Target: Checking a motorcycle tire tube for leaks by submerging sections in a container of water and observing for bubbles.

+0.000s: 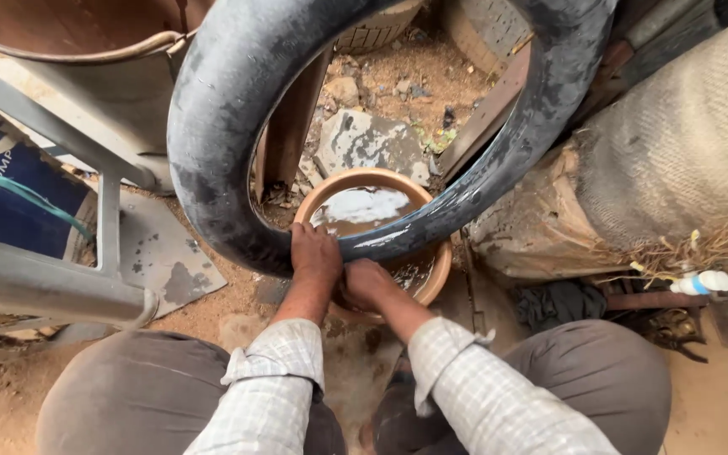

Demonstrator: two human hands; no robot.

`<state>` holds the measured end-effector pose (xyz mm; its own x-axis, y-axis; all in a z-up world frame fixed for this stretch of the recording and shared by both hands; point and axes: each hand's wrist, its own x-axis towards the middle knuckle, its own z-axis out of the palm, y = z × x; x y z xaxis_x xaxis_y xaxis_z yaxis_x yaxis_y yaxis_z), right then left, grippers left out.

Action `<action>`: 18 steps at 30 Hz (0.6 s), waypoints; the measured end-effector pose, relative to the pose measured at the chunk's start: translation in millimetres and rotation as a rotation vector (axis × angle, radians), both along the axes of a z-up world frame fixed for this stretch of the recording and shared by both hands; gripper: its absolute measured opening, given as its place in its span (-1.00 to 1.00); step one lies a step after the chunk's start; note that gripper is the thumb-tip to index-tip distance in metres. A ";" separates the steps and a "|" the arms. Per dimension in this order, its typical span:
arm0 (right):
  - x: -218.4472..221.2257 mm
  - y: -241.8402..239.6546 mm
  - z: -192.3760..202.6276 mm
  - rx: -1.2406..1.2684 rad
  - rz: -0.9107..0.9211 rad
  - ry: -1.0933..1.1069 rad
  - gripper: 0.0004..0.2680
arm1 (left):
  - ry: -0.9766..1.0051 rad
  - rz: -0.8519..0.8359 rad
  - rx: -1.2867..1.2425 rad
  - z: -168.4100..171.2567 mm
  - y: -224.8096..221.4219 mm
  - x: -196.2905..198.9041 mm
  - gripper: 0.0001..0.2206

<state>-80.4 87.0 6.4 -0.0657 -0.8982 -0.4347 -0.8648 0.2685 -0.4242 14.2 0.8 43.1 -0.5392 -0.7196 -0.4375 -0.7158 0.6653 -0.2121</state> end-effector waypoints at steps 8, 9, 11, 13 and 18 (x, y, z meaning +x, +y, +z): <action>-144.8 20.7 -44.0 -0.092 -0.112 0.244 -0.82 | -0.048 0.006 0.107 -7.1 -4.7 0.0 -0.59; -145.1 22.0 -37.9 -0.105 -0.162 0.274 -0.82 | -0.074 0.007 0.114 -5.1 -7.2 -1.7 -0.57; -114.1 18.5 -84.0 -0.139 -0.053 0.295 -0.83 | -0.080 0.033 0.145 -10.4 -16.0 -4.2 -0.57; -60.8 10.3 -93.0 -0.163 0.057 0.313 -0.84 | -0.088 0.060 0.184 -16.3 -22.1 -3.3 -0.57; 12.3 4.9 -33.5 -0.252 0.043 -0.373 -0.79 | -0.132 0.041 0.332 0.0 -26.5 0.0 -0.55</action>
<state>-68.1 91.9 -27.1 0.0939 -0.9774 -0.1892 -0.6484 0.0842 -0.7566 14.2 -25.7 43.1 -0.4361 -0.5463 -0.7151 -0.7238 0.6851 -0.0820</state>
